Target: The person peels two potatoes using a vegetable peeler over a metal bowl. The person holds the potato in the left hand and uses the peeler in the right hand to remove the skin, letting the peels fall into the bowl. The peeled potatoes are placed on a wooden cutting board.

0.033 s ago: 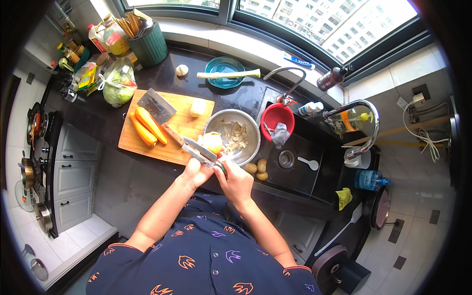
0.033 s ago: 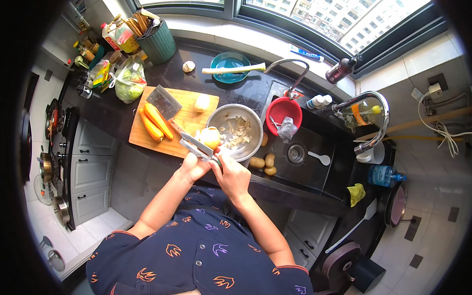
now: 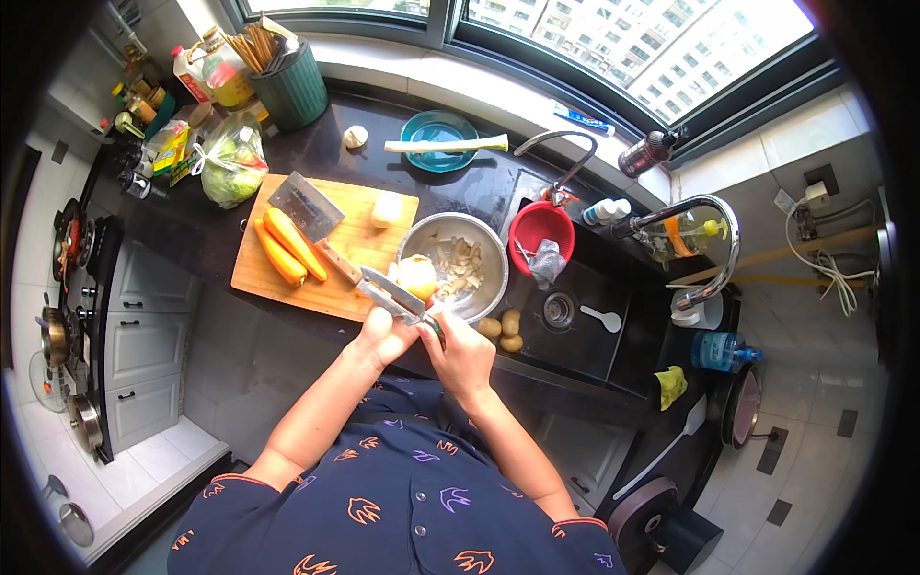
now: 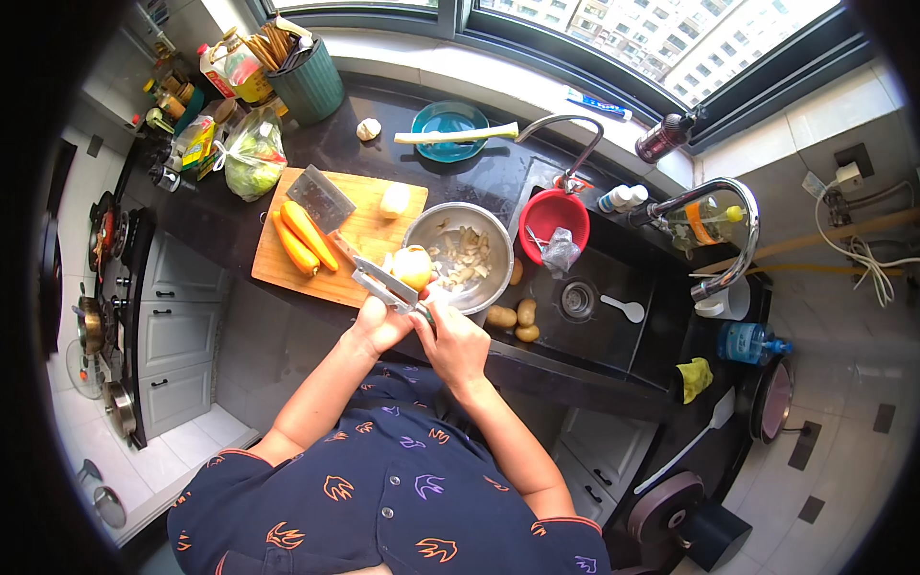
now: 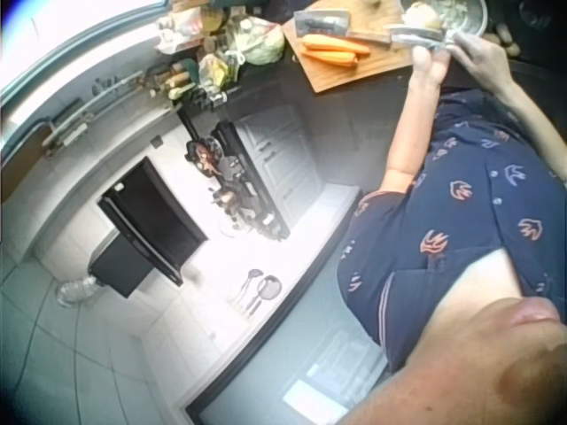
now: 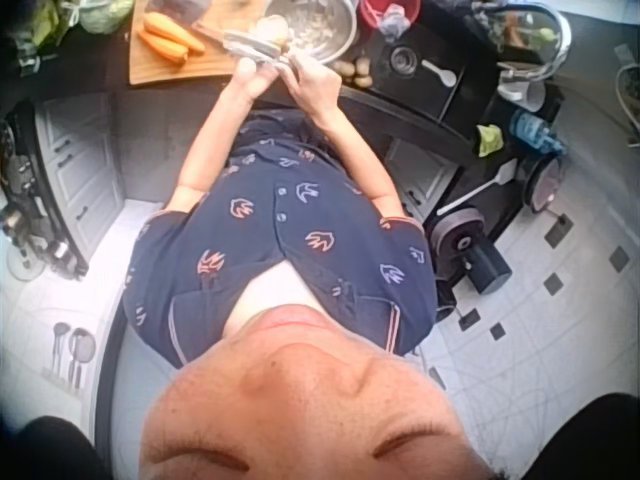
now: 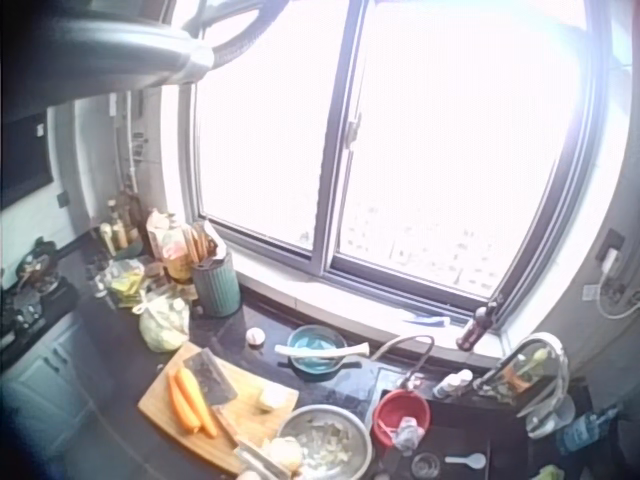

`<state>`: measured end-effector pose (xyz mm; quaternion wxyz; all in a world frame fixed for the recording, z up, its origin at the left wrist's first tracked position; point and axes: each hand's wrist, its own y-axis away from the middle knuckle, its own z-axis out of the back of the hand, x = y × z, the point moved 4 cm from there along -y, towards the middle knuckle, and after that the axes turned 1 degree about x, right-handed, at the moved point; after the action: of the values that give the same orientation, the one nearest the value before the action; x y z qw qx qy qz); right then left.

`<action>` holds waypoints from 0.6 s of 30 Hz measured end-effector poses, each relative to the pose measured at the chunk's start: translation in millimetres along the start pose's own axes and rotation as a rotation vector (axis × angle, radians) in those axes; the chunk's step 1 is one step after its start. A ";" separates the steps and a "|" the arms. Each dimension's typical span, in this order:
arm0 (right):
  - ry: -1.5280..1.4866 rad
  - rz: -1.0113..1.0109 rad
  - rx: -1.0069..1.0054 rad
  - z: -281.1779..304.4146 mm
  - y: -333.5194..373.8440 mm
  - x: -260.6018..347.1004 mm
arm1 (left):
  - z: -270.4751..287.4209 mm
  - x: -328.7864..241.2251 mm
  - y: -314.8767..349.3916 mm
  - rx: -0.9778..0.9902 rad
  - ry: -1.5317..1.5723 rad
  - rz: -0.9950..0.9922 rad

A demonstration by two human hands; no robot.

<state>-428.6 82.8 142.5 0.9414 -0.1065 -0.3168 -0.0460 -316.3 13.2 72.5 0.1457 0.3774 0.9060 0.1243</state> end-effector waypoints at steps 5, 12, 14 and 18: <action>0.035 0.015 -0.084 7.6 0.4 -7.0 | -6.5 2.8 -2.1 -0.079 0.041 -0.063; 0.005 0.007 -0.073 3.4 0.2 -16.7 | 5.1 13.6 -1.5 -0.096 -0.144 -0.148; -0.016 -0.039 -0.061 -4.9 -1.1 -29.5 | 0.6 13.8 -3.4 -0.156 -0.170 -0.182; 0.069 -0.492 0.170 -16.4 -8.1 -77.0 | 6.9 -0.2 6.4 -0.087 -0.251 -0.205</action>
<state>-481.4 72.6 84.5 0.9177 0.0550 -0.3036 -0.2501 -309.5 18.2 68.4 0.2859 0.2890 0.9082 0.0998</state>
